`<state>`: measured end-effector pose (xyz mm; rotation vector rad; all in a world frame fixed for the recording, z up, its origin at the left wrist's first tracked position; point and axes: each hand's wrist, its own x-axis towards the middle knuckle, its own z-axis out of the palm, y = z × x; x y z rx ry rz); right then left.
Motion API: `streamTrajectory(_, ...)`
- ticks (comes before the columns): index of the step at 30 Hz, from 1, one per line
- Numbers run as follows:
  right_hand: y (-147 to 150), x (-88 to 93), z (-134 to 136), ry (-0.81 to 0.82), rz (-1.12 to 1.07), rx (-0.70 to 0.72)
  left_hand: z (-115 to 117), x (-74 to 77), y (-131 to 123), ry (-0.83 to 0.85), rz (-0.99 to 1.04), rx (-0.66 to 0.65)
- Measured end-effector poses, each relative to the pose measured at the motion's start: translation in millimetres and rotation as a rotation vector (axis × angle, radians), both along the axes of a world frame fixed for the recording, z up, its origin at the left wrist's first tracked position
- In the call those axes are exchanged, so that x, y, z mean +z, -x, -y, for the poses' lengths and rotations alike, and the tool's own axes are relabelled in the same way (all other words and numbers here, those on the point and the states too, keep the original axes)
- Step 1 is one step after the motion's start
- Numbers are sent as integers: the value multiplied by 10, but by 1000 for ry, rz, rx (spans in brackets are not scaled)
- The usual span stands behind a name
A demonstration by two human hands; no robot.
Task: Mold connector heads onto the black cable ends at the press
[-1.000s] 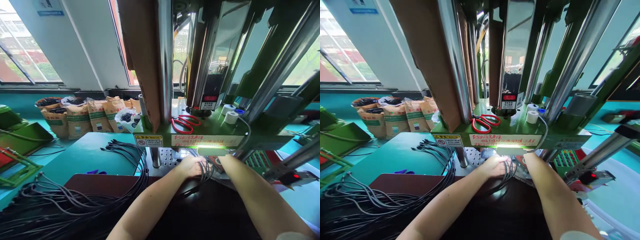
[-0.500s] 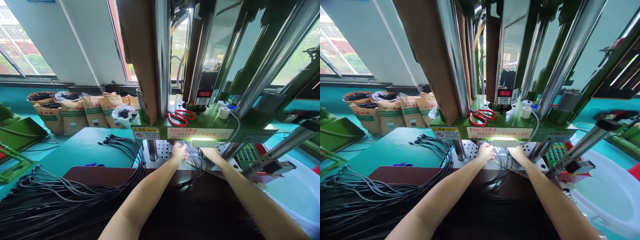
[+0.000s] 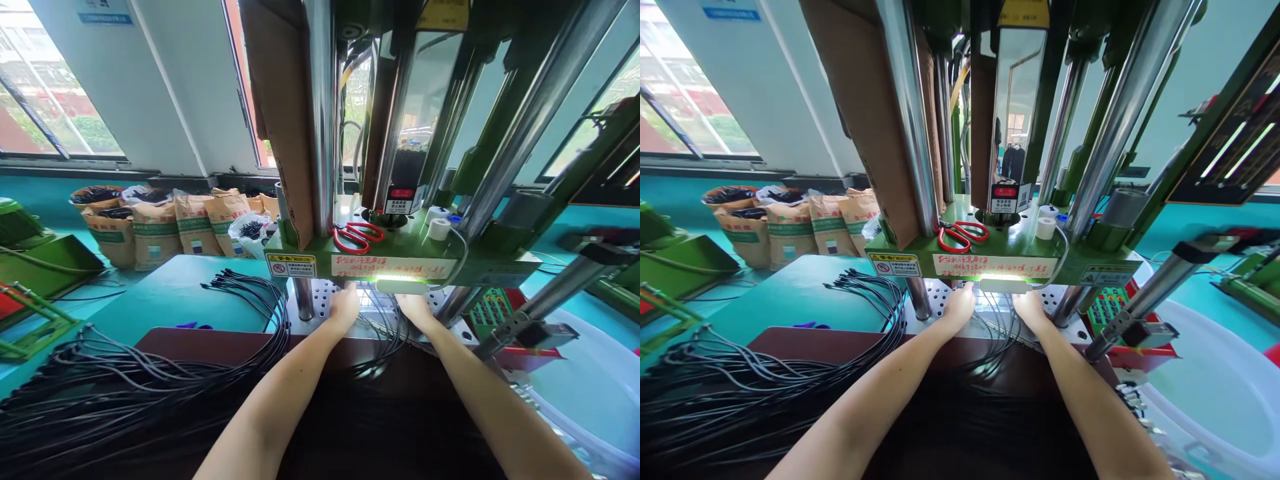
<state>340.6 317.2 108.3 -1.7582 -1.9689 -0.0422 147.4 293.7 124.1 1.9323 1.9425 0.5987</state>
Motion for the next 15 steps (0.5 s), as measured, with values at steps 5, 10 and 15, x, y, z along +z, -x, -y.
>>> streamTrajectory(5, 2, 65, -17, -11, 64, 62, 46, 110, -89, -80, -84, -5)
streamTrajectory(10, 93, 112, 30, -30, 150, 146, 92, 148, -235, -132, -91, -62)
streamTrajectory(15, 190, 103, 29, -50, 238, 192, 53, 97, -212, -123, -89, -54)
